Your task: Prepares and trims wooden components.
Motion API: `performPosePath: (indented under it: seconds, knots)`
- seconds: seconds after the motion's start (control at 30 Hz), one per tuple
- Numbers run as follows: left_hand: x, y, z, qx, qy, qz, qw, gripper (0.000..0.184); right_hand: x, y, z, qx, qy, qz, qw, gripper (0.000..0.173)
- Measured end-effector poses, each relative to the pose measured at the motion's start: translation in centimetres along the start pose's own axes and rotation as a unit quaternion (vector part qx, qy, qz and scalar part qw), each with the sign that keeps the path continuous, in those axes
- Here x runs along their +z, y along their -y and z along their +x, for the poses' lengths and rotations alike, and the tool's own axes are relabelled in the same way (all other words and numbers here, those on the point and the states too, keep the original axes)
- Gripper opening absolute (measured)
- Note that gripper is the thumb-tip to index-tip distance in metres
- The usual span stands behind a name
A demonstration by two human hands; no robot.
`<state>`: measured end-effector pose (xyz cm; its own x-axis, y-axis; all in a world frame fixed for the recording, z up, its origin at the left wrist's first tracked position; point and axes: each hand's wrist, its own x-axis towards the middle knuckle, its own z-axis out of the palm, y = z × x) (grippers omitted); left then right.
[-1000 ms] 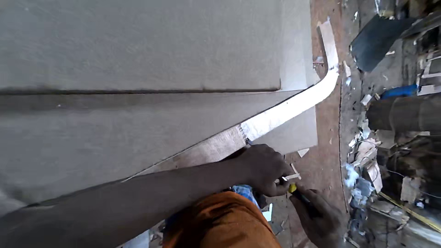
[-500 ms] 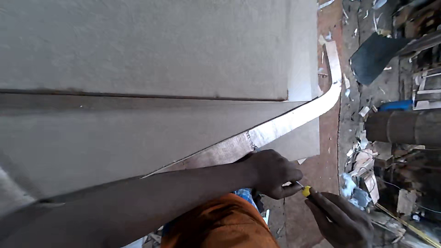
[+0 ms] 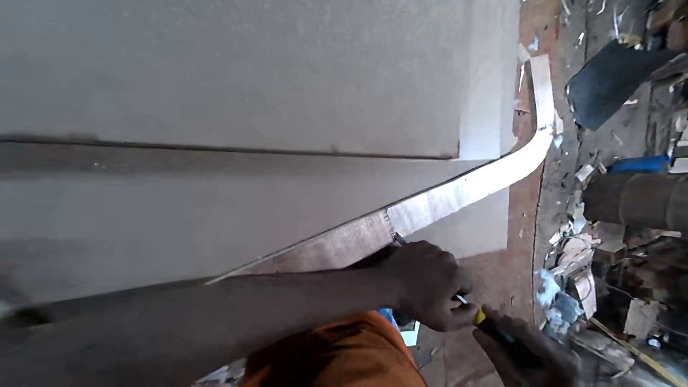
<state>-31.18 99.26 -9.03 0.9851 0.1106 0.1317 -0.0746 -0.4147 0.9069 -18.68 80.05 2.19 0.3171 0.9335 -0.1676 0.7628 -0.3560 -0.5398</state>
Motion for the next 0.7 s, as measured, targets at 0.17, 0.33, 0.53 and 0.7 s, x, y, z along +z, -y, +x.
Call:
performPosePath:
  seconds: [0.17,0.33,0.53,0.7]
  knots:
    - [-0.2,-0.2,0.3,-0.011,0.102,0.094,0.990,0.036,4.5,-3.8,-1.9,0.002,-0.032,-0.004,0.999,0.032]
    - [-0.5,-0.5,0.2,-0.005,0.205,0.160,0.966,0.040,8.6,-4.5,-4.0,0.121,0.014,0.251,0.960,0.042]
    - [-0.4,0.7,-0.1,0.034,0.163,0.137,0.976,0.033,9.4,-3.7,-3.8,-0.010,-0.216,-0.133,0.967,0.039]
    - [-0.4,1.8,-0.2,0.128,0.090,0.153,0.976,0.025,8.2,-1.9,-3.7,-0.021,-0.263,-0.229,0.937,0.033]
